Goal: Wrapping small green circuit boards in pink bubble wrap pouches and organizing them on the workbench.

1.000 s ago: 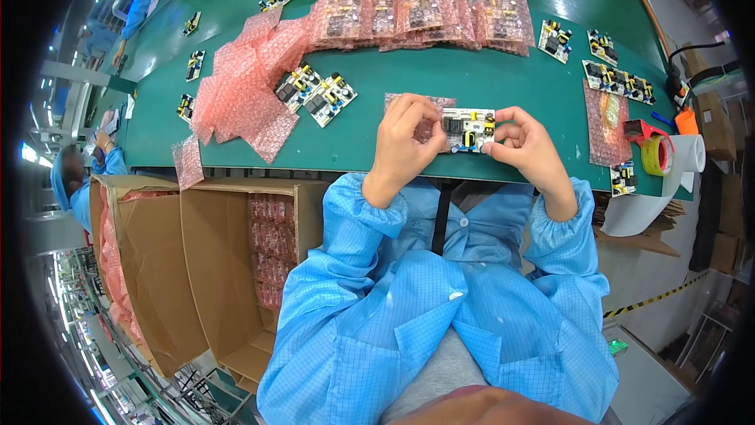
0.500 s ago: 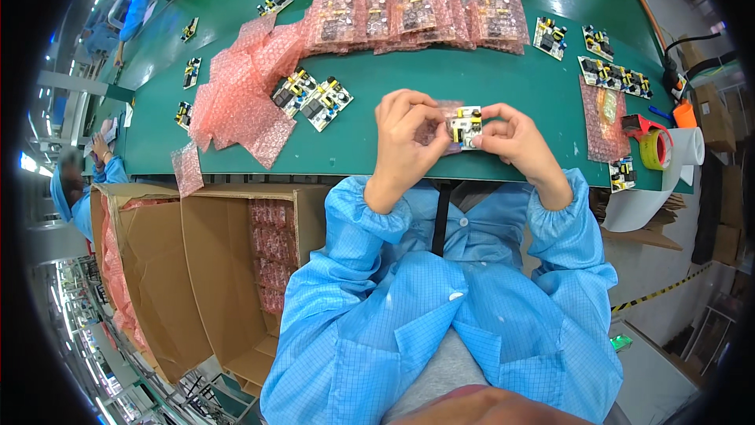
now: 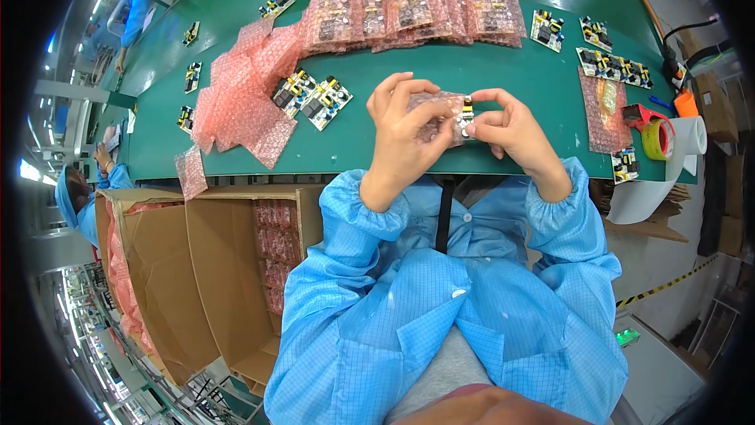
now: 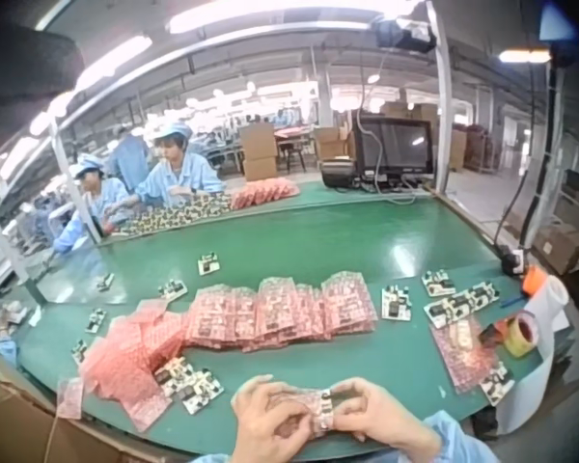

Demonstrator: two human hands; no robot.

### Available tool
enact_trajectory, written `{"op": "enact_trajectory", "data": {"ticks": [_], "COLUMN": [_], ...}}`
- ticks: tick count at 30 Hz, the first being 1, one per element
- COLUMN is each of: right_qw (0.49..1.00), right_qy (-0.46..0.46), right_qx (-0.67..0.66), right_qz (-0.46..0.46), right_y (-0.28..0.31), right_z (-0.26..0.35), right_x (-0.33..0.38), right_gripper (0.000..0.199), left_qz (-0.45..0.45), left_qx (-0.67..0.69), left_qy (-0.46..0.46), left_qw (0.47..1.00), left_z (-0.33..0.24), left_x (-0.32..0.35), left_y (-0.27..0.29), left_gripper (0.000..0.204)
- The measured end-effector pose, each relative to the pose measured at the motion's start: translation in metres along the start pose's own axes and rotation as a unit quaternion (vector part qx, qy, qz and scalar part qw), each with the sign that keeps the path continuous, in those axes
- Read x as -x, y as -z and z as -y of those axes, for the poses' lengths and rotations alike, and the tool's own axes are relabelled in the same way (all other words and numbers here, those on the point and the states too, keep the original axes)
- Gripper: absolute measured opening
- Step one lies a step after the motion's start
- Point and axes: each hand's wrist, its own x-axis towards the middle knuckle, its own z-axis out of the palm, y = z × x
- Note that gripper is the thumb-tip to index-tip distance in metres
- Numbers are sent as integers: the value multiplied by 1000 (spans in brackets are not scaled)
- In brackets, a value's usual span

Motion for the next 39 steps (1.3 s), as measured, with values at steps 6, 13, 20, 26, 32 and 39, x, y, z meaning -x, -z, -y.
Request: {"op": "enact_trajectory", "data": {"ticks": [6,13,20,26,32,39], "right_qw": [999,992,988,992,945,788], "right_qy": [15,69,80,102,214,86], "right_qx": [-36,-93,-122,-27,186,589], "right_qz": [-9,47,46,62,163,157], "right_y": [-6,-15,-6,-6,38,106], "right_z": [-4,-6,2,11,82,171], "right_x": [-7,-9,-8,-20,-79,-189], "right_gripper": [52,56,54,53,43,36], "left_qz": [5,108,-109,90,-4,-25], "left_qx": [-8,80,127,420,410,385], "left_qy": [17,-15,65,280,273,308], "left_qw": [1000,991,984,859,870,870], "left_z": [-4,-7,-8,7,31,34], "left_x": [-1,-8,-24,-13,-5,27], "left_y": [4,11,30,15,24,25], "left_gripper": [16,16,40,59,63,19]}}
